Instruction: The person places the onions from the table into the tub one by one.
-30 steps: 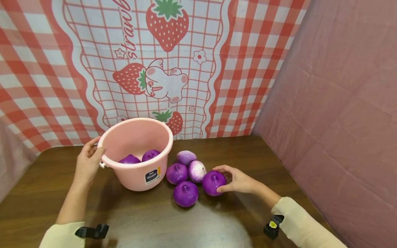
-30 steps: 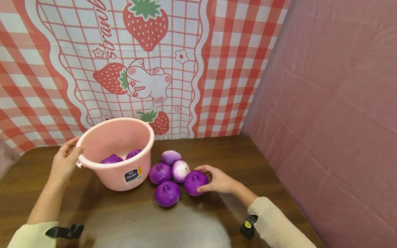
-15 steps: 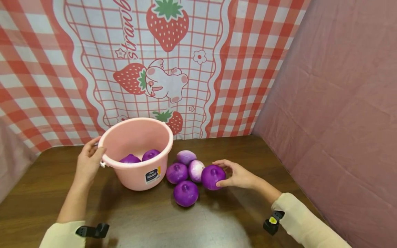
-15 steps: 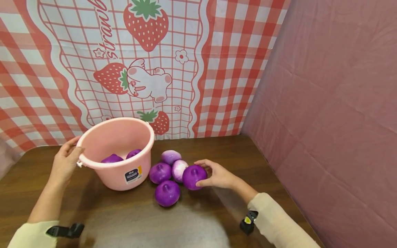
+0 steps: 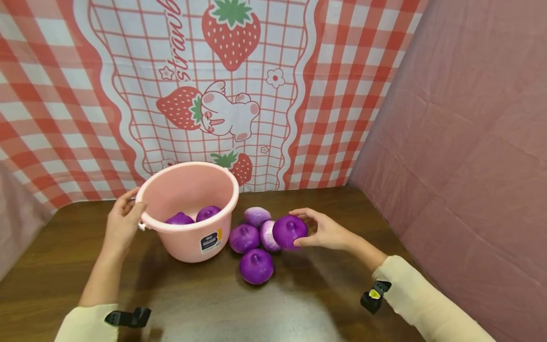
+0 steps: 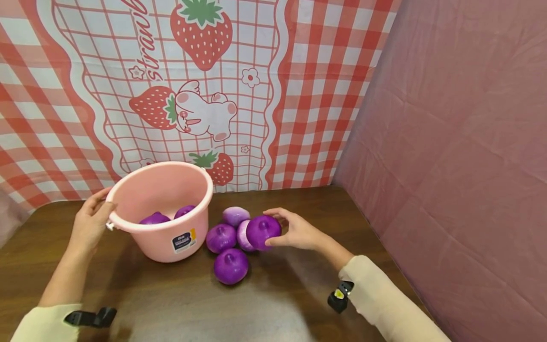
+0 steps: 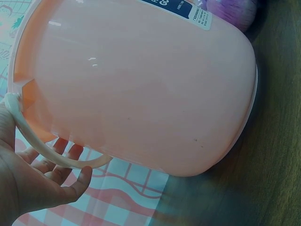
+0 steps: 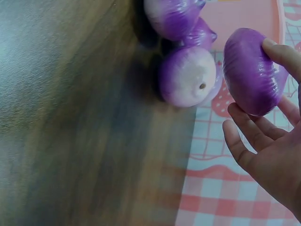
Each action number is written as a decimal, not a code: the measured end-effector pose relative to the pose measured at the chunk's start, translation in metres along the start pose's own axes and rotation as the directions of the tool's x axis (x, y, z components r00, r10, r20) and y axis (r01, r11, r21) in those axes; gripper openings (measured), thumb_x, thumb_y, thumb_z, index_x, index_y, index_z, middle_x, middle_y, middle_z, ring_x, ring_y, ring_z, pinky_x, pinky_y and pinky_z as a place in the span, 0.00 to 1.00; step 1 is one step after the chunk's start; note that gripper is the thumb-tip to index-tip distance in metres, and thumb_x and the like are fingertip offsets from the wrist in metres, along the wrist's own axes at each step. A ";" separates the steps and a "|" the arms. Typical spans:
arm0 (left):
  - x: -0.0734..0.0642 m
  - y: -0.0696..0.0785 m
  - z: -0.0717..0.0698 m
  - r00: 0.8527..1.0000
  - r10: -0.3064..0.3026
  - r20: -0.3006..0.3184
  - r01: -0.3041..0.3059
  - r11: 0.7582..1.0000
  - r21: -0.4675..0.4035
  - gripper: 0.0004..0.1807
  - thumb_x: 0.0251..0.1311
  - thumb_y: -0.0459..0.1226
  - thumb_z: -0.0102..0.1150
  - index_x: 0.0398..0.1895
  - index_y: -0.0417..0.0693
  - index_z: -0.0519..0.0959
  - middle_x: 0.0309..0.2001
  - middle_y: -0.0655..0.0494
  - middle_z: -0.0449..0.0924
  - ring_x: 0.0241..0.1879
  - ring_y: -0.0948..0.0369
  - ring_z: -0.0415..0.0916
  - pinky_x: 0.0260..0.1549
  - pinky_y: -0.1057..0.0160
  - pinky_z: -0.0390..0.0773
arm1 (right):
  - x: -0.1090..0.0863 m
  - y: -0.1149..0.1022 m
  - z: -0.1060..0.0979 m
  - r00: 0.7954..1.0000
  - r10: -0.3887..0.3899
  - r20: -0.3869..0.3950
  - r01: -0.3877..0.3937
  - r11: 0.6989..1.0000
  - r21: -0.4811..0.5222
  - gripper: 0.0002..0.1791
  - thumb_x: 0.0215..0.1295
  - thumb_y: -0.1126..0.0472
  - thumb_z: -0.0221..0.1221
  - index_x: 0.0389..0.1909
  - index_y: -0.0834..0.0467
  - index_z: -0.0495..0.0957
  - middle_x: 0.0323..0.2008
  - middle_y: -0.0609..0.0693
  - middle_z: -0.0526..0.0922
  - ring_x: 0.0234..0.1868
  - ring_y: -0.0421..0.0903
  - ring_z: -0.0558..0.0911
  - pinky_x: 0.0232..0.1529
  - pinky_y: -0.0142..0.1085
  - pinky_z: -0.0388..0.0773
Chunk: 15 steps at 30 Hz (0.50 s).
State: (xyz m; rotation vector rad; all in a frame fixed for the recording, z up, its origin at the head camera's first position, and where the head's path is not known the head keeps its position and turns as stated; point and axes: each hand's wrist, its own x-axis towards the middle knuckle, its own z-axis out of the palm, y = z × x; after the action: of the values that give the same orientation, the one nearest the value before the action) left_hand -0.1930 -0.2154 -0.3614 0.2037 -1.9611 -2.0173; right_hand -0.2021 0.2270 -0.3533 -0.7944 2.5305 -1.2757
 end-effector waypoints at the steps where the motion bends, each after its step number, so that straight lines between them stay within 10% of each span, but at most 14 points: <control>1: 0.000 0.000 0.000 1.000 -0.003 -0.001 0.003 1.000 0.002 0.17 0.62 0.32 0.50 0.47 0.67 0.69 0.27 0.76 0.77 0.24 0.76 0.73 0.24 0.80 0.72 | 0.002 -0.002 0.000 1.000 -0.003 0.000 0.003 1.000 -0.002 0.37 0.48 0.60 0.70 0.60 0.57 0.67 0.49 0.59 0.77 0.42 0.47 0.79 0.40 0.37 0.81; 15: 0.001 0.000 -0.001 1.000 0.003 0.005 -0.003 1.000 0.001 0.17 0.62 0.32 0.49 0.46 0.67 0.69 0.27 0.77 0.77 0.24 0.76 0.73 0.24 0.80 0.72 | 0.021 -0.034 -0.008 1.000 -0.030 -0.003 0.030 0.999 -0.016 0.38 0.48 0.60 0.70 0.61 0.52 0.66 0.52 0.56 0.77 0.45 0.47 0.80 0.42 0.38 0.81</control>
State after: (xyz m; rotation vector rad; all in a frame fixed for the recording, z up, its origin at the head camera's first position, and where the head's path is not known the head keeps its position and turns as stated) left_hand -0.1934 -0.2164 -0.3615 0.1953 -1.9639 -2.0174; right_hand -0.2104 0.2046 -0.3202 -0.8379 2.5434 -1.2682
